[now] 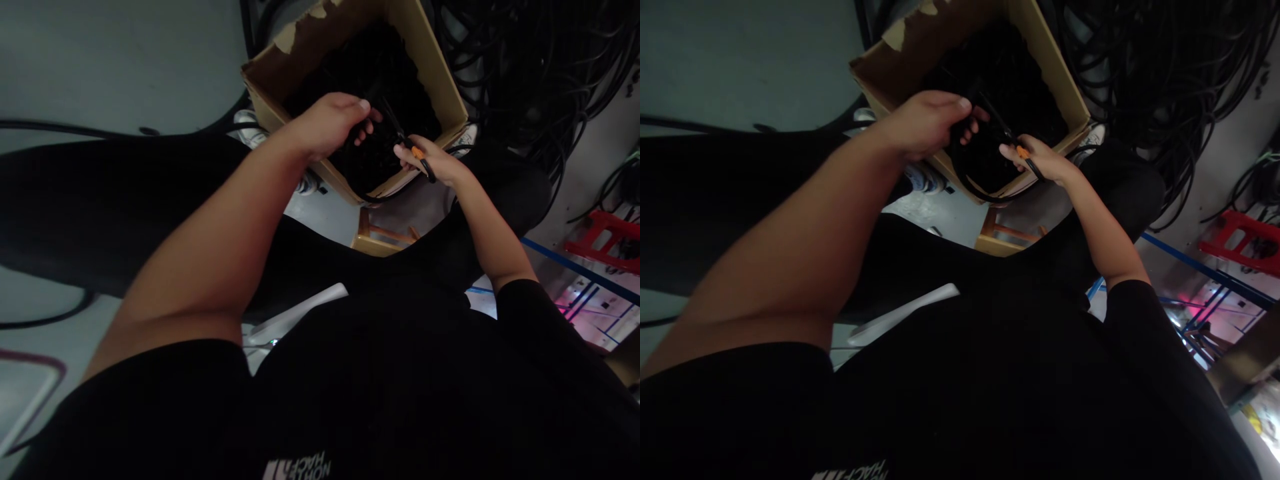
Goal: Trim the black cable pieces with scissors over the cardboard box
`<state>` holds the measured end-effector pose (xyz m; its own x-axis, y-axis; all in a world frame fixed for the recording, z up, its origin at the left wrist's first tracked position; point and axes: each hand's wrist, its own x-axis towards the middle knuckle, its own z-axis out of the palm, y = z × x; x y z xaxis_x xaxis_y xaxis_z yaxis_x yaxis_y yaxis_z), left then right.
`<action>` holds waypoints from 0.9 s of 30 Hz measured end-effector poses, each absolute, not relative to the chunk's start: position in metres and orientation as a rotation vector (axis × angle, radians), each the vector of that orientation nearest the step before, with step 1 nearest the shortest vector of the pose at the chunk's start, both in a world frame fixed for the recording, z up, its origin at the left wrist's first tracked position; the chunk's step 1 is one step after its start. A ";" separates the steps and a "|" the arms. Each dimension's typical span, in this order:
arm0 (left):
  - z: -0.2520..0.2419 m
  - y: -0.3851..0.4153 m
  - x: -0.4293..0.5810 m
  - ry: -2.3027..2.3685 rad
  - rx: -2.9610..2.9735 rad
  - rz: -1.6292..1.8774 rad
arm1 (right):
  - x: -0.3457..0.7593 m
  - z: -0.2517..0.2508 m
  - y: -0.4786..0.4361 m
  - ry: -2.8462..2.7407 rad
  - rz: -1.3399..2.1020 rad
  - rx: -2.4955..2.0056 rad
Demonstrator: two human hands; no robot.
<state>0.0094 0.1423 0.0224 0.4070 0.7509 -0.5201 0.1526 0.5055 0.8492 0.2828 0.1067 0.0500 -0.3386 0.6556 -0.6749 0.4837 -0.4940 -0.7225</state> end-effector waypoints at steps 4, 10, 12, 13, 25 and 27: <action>0.028 0.143 0.008 1.011 1.120 0.336 | 0.287 0.044 0.106 -1.567 1.998 -1.669; 0.035 0.140 0.008 0.959 1.299 0.181 | 0.294 0.041 0.104 -1.593 2.067 -1.671; 0.036 0.141 0.008 0.937 1.336 0.144 | 0.292 0.042 0.103 -1.593 2.055 -1.680; 0.036 0.141 0.008 0.924 1.360 0.124 | 0.291 0.042 0.103 -1.592 2.051 -1.683; 0.008 0.136 0.009 1.069 1.161 0.308 | 0.279 0.043 0.097 -1.379 1.997 -1.827; 0.010 0.135 0.010 1.103 1.126 0.381 | 0.277 0.046 0.097 -1.347 1.999 -1.829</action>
